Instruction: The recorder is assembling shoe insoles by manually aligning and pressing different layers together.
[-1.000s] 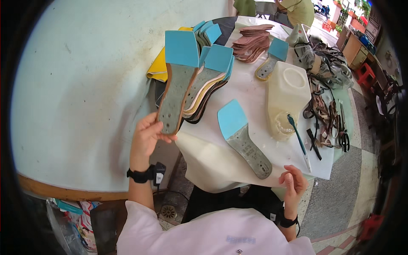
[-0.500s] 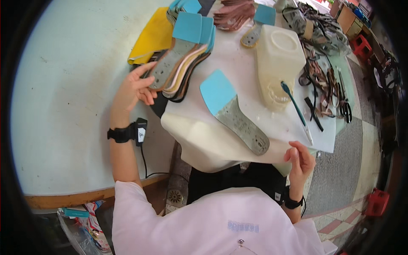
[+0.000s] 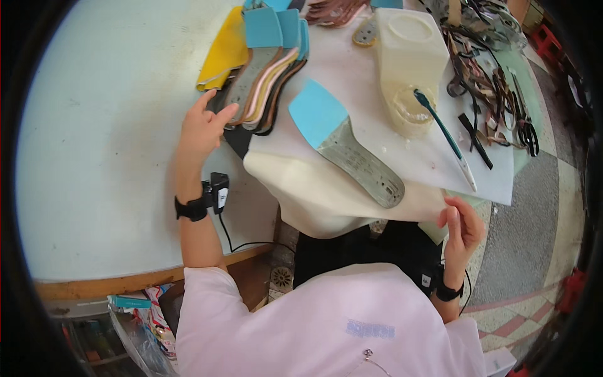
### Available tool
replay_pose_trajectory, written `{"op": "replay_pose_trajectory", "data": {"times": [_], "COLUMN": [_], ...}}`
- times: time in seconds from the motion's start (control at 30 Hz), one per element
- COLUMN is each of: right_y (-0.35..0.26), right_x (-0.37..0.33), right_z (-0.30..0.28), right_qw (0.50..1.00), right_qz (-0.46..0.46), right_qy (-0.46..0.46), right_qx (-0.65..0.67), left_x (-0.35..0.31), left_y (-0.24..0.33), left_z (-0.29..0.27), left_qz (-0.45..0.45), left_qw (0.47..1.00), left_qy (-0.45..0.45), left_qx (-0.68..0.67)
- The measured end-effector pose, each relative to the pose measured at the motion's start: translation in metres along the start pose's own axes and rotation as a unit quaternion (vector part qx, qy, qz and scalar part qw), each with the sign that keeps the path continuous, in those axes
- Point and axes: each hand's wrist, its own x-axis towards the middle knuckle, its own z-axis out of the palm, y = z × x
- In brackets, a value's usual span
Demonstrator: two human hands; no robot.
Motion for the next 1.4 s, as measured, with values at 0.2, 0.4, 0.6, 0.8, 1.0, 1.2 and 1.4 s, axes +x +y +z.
{"op": "replay_pose_trajectory", "data": {"times": [0.2, 0.4, 0.6, 0.8, 1.0, 1.2, 1.4], "right_y": [-0.002, -0.001, 0.009, 0.010, 0.012, 0.007, 0.007], "right_x": [-0.005, -0.011, -0.017, -0.012, -0.011, -0.012, -0.016], "right_z": [-0.007, -0.017, -0.031, -0.028, -0.022, -0.022, -0.023], "right_qw": [1.000, 1.000, 0.999, 1.000, 0.999, 0.998, 0.995], "right_qz": [0.012, -0.001, 0.035, 0.026, 0.030, 0.024, 0.065], "right_qy": [-0.018, -0.010, 0.003, 0.007, -0.012, -0.037, -0.074], "right_qx": [0.017, -0.006, -0.022, -0.010, -0.006, -0.038, -0.021], "left_x": [0.025, 0.049, 0.056, 0.045, 0.007, 0.016, -0.019], "left_y": [0.006, 0.006, 0.001, 0.015, 0.056, 0.041, 0.049], "left_z": [0.017, 0.035, 0.045, 0.049, 0.074, 0.089, 0.066], "left_qz": [0.215, 0.223, 0.208, 0.275, 0.228, 0.191, 0.121], "left_qw": [0.961, 0.966, 0.962, 0.932, 0.971, 0.953, 0.970], "left_qy": [0.057, 0.037, 0.110, 0.135, 0.002, -0.231, -0.164], "left_qx": [0.167, 0.122, 0.138, 0.192, -0.070, -0.038, -0.130]}}
